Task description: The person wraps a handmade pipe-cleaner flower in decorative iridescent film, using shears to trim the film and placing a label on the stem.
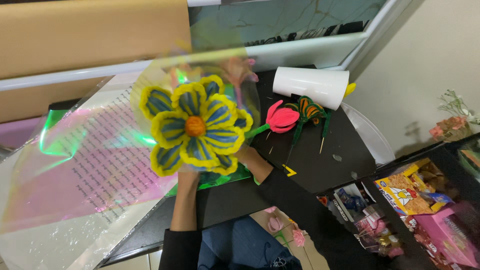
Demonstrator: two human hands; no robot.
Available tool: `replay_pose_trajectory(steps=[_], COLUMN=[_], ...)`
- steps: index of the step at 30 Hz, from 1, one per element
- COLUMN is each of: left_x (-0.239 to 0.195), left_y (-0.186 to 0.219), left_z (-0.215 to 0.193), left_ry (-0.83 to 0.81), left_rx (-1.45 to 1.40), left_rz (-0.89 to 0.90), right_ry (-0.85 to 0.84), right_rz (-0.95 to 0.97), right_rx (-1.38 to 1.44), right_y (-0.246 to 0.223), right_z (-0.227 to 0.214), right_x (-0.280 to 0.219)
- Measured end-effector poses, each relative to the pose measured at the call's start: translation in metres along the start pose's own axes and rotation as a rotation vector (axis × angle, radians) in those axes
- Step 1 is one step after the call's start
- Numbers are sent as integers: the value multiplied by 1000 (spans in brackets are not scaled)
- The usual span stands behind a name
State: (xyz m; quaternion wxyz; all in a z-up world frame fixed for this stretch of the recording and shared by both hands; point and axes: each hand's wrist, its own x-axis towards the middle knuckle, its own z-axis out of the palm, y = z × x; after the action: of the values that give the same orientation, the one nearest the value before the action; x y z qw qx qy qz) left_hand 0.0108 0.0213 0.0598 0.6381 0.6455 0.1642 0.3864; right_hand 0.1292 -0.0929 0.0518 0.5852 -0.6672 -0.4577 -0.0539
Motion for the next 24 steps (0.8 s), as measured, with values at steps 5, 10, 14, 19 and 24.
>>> replay_pose_trajectory(steps=[5,10,14,19,24], left_x=[2,7,15,25,25], left_y=[6,11,17,26,15], left_z=[-7,-13,-11,-11,-20], left_ry=[6,12,17,24,-29], left_rx=[23,47,76,109,242], left_rz=[-17,-45,-73,-91,-31], right_ry=[-74,-152,-212,-269,-382], right_rz=[-1,8,19,19,27], right_rx=[15,30,47,68,-50], right_y=[-4,-1,0,-4,11], right_z=[17,34,45,52,50], right_x=[0,1,-2,2,-2])
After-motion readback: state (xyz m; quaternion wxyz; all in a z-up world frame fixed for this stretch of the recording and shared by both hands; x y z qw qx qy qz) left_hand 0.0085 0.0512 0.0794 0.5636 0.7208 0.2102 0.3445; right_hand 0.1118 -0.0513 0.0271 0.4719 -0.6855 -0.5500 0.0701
